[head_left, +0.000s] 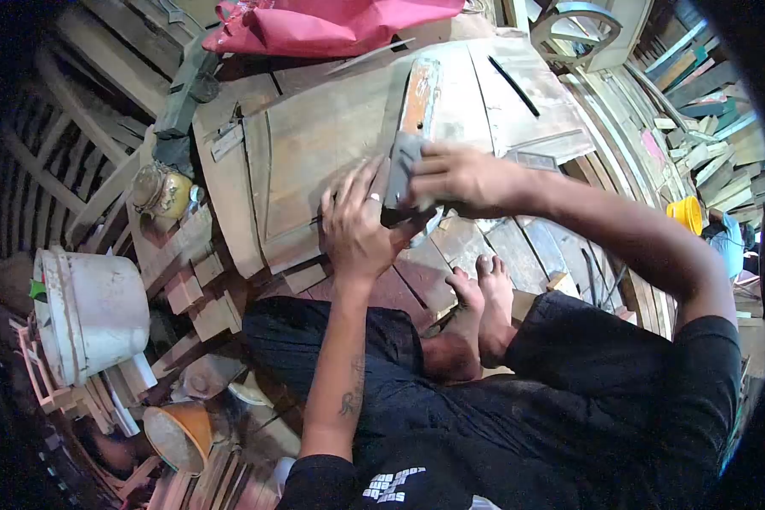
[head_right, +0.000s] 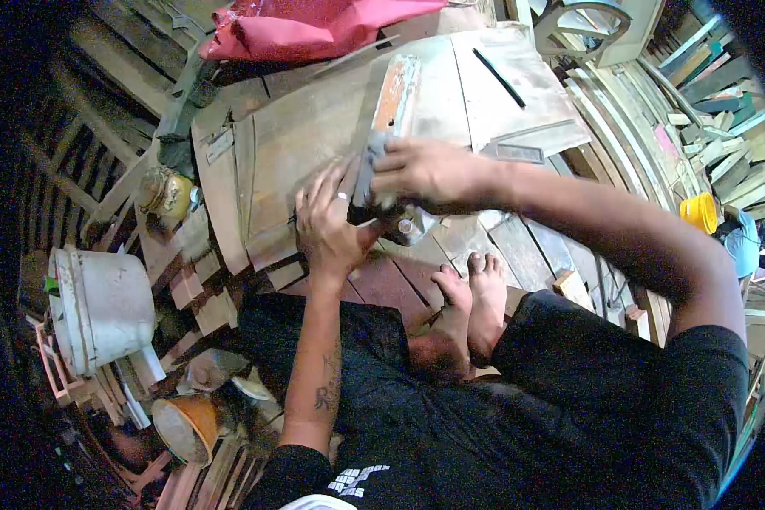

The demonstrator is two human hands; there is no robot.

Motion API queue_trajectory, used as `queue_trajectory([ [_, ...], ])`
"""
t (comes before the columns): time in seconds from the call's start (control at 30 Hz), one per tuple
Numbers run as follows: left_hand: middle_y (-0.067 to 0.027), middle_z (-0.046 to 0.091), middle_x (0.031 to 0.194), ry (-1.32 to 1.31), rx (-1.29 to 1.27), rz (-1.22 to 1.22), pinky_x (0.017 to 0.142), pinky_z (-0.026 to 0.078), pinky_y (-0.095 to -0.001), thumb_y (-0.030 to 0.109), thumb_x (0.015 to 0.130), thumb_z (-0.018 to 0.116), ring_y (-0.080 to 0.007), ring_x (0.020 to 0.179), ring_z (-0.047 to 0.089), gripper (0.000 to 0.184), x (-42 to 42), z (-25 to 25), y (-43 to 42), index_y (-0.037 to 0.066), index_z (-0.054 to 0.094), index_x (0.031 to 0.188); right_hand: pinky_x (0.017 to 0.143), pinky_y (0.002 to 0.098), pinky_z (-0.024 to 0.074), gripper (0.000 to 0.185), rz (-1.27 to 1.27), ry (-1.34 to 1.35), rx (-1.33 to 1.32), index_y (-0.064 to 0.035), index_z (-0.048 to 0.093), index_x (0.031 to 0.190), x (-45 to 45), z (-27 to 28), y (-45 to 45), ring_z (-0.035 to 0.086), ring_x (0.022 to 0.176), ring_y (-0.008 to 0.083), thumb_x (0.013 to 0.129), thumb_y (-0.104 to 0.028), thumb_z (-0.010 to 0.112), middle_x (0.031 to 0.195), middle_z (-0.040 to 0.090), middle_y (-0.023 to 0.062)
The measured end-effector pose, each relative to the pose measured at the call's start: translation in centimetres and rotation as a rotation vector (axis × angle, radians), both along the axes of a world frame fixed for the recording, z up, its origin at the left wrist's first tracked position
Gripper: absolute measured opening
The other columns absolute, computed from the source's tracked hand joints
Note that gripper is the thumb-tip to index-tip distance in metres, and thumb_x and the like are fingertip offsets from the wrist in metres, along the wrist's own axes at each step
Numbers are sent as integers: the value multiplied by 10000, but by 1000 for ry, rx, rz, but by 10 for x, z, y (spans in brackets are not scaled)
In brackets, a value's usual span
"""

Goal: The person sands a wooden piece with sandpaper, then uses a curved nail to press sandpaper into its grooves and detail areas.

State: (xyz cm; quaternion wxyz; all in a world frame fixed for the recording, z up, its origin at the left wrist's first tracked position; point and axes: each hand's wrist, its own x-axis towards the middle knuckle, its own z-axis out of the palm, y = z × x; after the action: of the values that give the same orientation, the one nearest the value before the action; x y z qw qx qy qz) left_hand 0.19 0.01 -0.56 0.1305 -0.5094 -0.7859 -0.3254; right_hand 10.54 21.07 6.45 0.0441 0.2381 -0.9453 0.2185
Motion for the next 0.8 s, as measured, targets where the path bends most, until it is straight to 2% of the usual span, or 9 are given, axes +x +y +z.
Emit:
queue_trajectory([
  [0.1, -149, 691, 1419, 12, -4, 10, 1147, 420, -532, 701, 774, 818, -362, 1332, 621, 951, 0, -4, -2, 41, 666, 1441, 1084, 522, 473, 439, -208, 29, -5, -47, 682, 1176, -13, 5, 29, 627, 1176, 416, 769, -178, 781, 1166, 669, 177],
  [0.17, -151, 682, 1434, 5, -6, 4, 1154, 407, -544, 781, 790, 763, -343, 1333, 626, 974, -2, -5, 0, 15, 693, 1388, 1078, 507, 473, 447, -111, 55, 37, -55, 679, 1189, -12, 0, 28, 638, 1156, 392, 765, -165, 771, 1170, 674, 168],
  [0.2, -153, 681, 1434, -3, -17, 27, 1158, 405, -541, 785, 798, 752, -343, 1338, 624, 976, 2, 1, 0, 17, 687, 1397, 1050, 488, 484, 401, -97, 298, 23, -67, 674, 1145, -10, -20, 14, 630, 1131, 364, 766, -165, 761, 1131, 662, 145],
  [0.3, -150, 680, 1439, 7, 16, 0, 1156, 405, -539, 787, 806, 743, -341, 1341, 621, 974, -1, -2, -1, 17, 685, 1399, 1023, 487, 480, 284, 31, -18, 132, -84, 660, 1046, -3, 1, 1, 606, 1132, 328, 793, -181, 746, 1050, 632, 119],
  [0.37, -152, 680, 1438, -1, 28, -5, 1158, 402, -539, 764, 816, 751, -342, 1347, 616, 950, 1, -3, 0, 21, 684, 1402, 1002, 465, 477, 241, -22, 219, 83, -101, 678, 1055, -14, 3, 19, 608, 1119, 328, 841, -205, 714, 1071, 638, 97],
  [0.53, -152, 676, 1443, -13, 5, 3, 1168, 392, -543, 692, 784, 814, -347, 1357, 607, 920, -2, -3, 0, 22, 686, 1402, 993, 454, 483, 281, -20, 161, -12, -61, 679, 1081, -10, -5, -2, 596, 1077, 350, 831, -171, 742, 1029, 615, 125],
  [0.57, -151, 672, 1451, -28, 3, -9, 1172, 387, -546, 677, 781, 824, -347, 1360, 605, 915, -1, -3, -2, 22, 685, 1404, 987, 481, 504, 286, -44, -22, 67, -44, 672, 1092, -1, 7, -6, 601, 1106, 354, 825, -129, 734, 1050, 627, 133],
  [0.63, -151, 667, 1457, -49, 27, -16, 1177, 384, -546, 636, 781, 841, -348, 1359, 605, 897, 1, -5, -1, 24, 678, 1415, 977, 507, 522, 248, 2, 144, 87, -40, 675, 1099, -15, -11, 31, 605, 1138, 380, 855, -84, 688, 1087, 645, 143],
  [0.8, -158, 693, 1418, 15, 50, 10, 1125, 436, -517, 699, 772, 819, -359, 1322, 630, 930, 0, -2, 0, 6, 693, 1380, 924, 492, 539, 150, -253, 171, 86, -7, 664, 1118, -24, 31, 65, 656, 1048, 395, 997, -90, 632, 1065, 651, 182],
])
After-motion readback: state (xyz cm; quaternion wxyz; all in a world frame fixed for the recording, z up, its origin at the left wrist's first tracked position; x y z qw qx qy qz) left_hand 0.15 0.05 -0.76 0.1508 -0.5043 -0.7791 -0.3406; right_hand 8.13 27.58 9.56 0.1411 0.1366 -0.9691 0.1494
